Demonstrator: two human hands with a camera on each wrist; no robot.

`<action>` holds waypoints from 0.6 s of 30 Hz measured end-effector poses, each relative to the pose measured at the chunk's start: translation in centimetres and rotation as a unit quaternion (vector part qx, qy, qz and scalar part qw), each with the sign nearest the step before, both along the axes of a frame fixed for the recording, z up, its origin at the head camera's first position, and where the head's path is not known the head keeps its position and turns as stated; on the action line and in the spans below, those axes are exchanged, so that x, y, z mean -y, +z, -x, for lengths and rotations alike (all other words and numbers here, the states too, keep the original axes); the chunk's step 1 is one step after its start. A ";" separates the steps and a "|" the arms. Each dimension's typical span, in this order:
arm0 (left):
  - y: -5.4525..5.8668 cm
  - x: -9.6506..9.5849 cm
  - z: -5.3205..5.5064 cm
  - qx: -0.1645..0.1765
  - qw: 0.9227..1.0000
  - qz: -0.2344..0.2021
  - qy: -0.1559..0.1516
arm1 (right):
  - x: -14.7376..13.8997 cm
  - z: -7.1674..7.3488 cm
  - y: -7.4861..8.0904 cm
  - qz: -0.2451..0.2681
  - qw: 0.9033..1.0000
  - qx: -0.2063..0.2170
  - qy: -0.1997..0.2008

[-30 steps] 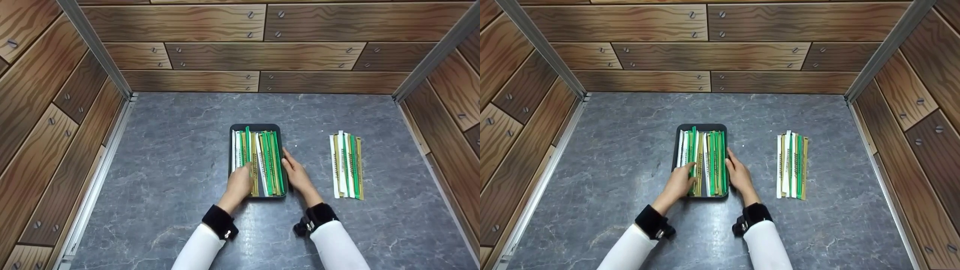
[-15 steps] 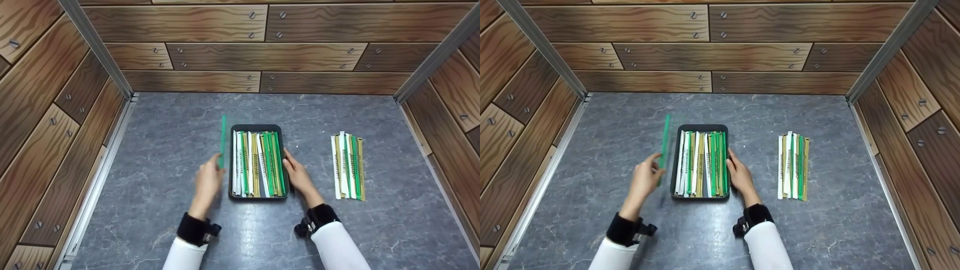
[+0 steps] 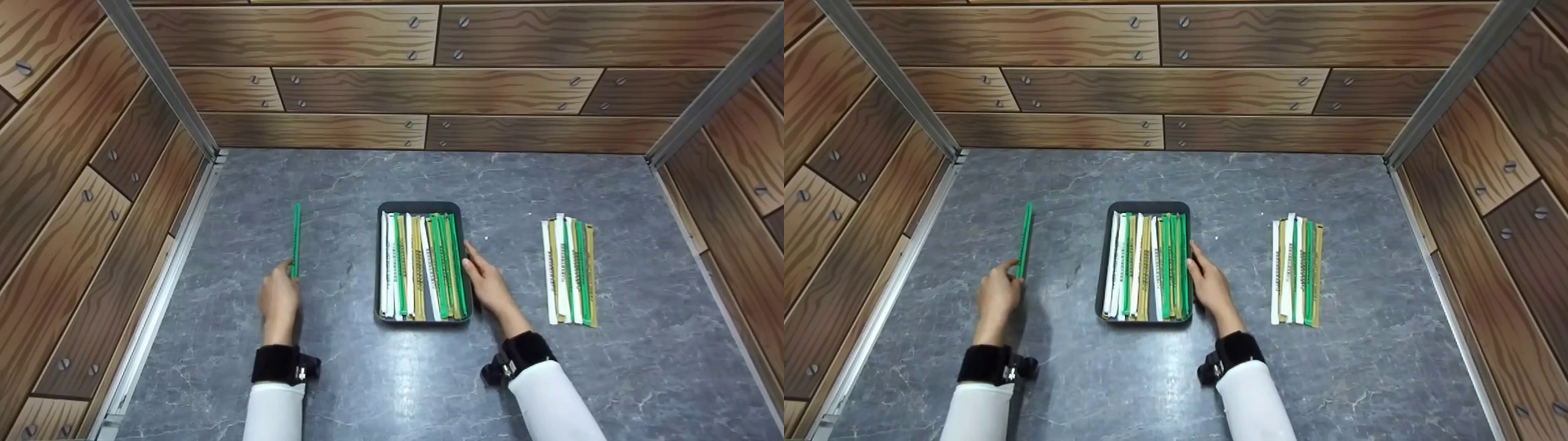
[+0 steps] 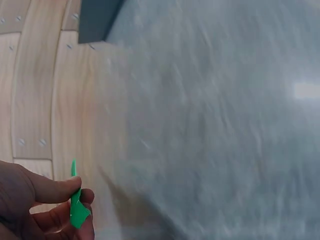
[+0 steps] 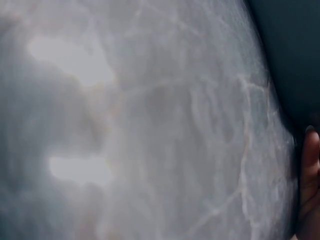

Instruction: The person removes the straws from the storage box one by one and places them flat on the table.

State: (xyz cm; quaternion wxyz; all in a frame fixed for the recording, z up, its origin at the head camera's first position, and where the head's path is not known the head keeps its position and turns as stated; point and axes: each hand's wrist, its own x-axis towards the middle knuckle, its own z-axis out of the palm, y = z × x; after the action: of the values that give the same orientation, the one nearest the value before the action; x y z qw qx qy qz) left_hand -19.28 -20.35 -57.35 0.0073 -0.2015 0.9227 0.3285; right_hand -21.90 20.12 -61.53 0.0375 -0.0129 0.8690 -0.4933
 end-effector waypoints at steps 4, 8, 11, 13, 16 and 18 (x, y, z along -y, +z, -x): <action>-0.6 1.2 0.4 0.026 1.000 0.002 0.003 | 0.1 0.0 0.0 0.002 1.000 0.004 -0.003; -0.7 1.7 0.6 0.043 0.999 0.025 0.007 | 0.1 0.0 0.0 0.002 1.000 0.006 -0.003; -0.8 1.9 0.6 0.045 0.997 0.054 0.012 | 0.0 0.0 0.0 0.005 1.000 0.009 -0.005; -0.9 1.9 0.6 0.041 0.996 0.077 0.015 | 0.0 0.0 0.1 0.004 1.000 0.009 -0.005; -1.1 2.0 0.6 0.033 0.994 0.102 0.023 | 0.0 0.0 0.1 0.005 1.000 0.010 -0.004; -1.2 2.0 0.6 0.030 0.993 0.111 0.025 | 0.0 0.0 0.1 0.006 1.000 0.011 -0.004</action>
State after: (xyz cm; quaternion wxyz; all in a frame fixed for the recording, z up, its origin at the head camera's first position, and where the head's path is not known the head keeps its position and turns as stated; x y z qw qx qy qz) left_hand -19.86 -22.31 -58.53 0.0042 -0.2333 0.9476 0.2182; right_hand -21.94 20.09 -61.40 0.0449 -0.0042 0.8656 -0.4987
